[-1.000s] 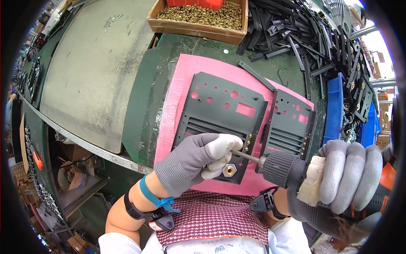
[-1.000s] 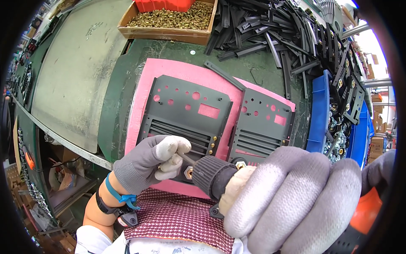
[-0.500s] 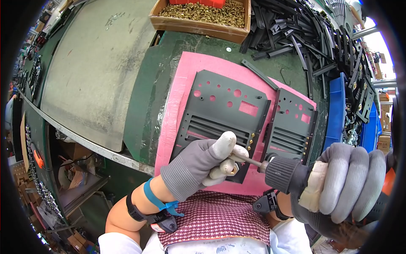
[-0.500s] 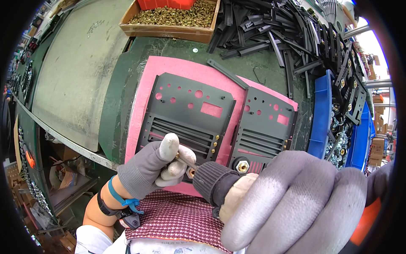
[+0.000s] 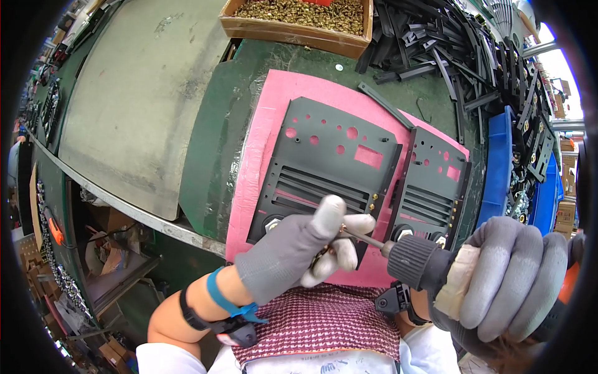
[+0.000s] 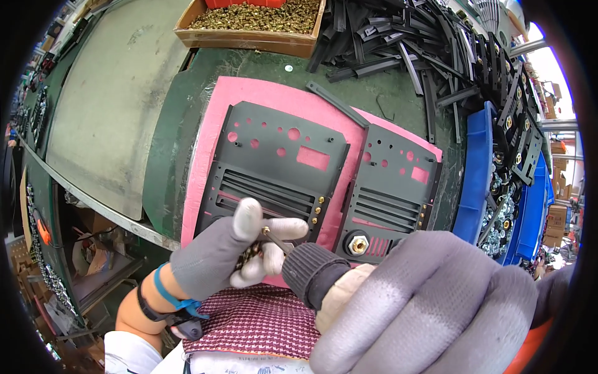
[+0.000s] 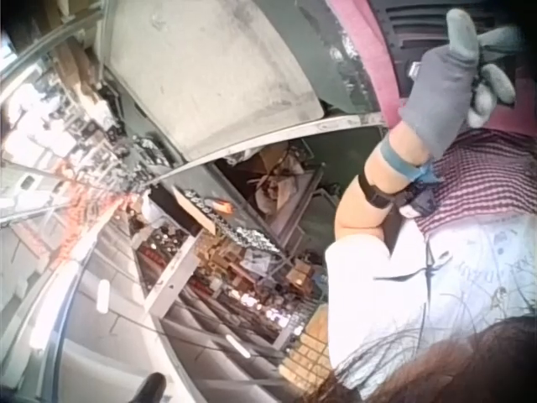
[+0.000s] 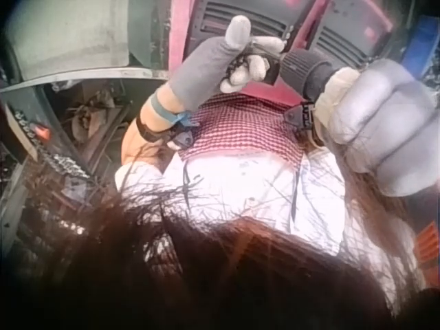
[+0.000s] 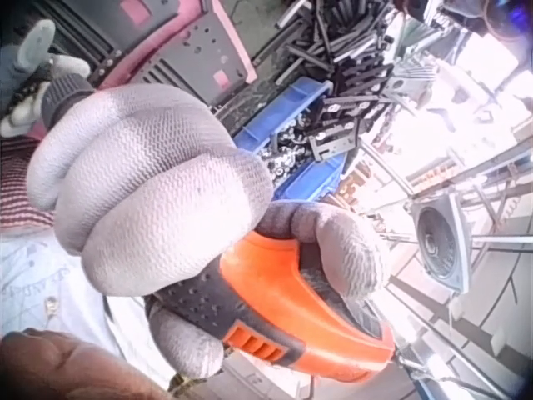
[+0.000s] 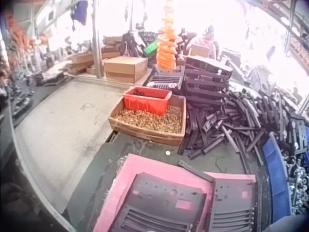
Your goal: Using a power drill to screw small components and brackets onto black metal plates at a workbench.
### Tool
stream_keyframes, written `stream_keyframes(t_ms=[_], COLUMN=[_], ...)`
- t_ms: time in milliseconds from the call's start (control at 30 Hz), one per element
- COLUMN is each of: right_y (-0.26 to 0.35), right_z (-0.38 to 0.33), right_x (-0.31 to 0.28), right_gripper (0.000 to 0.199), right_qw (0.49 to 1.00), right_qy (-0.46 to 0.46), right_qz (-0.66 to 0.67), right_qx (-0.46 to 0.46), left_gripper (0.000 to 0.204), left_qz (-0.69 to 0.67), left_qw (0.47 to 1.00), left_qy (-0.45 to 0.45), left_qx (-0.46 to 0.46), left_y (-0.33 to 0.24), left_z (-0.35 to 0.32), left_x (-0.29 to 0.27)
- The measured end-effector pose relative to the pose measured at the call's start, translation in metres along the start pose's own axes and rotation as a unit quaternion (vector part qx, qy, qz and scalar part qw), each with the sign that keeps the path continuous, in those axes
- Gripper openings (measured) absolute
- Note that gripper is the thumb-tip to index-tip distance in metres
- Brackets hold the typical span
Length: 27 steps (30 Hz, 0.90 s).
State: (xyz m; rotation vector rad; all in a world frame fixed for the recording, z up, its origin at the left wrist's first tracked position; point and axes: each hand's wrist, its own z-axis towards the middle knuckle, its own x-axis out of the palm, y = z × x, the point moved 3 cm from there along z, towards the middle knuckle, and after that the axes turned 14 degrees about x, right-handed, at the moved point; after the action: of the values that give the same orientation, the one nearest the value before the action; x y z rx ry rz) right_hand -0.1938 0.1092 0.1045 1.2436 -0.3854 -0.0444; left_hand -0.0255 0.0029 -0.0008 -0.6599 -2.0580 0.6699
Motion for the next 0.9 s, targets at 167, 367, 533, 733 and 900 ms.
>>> stream_keyframes(t_ms=[167, 367, 533, 733, 900], right_y=[-0.016, -0.038, -0.043, -0.045, -0.045], right_z=[0.012, -0.003, -0.005, -0.004, -0.005], right_x=[0.005, 0.005, -0.002, -0.003, -0.003], right_gripper=[0.034, 0.042, 0.043, 0.042, 0.042], right_qw=[0.993, 0.979, 0.987, 0.991, 0.996], right_qy=[0.036, -0.161, -0.106, -0.086, -0.046], right_qz=[-0.033, -0.107, -0.083, -0.082, -0.063], right_qx=[0.104, 0.071, 0.087, 0.062, 0.038], left_gripper=[0.052, 0.034, 0.028, 0.029, 0.029], left_qz=[0.255, 0.678, 0.700, 0.707, 0.711], left_qw=[0.965, 0.660, 0.587, 0.576, 0.575], left_qy=[0.030, -0.018, -0.032, -0.036, -0.039], left_qx=[0.057, 0.323, 0.406, 0.409, 0.402], left_y=[-0.011, 0.018, 0.033, 0.038, 0.042], left_z=[-0.034, -0.043, -0.038, -0.039, -0.039], left_x=[-0.016, -0.024, -0.027, -0.020, -0.018])
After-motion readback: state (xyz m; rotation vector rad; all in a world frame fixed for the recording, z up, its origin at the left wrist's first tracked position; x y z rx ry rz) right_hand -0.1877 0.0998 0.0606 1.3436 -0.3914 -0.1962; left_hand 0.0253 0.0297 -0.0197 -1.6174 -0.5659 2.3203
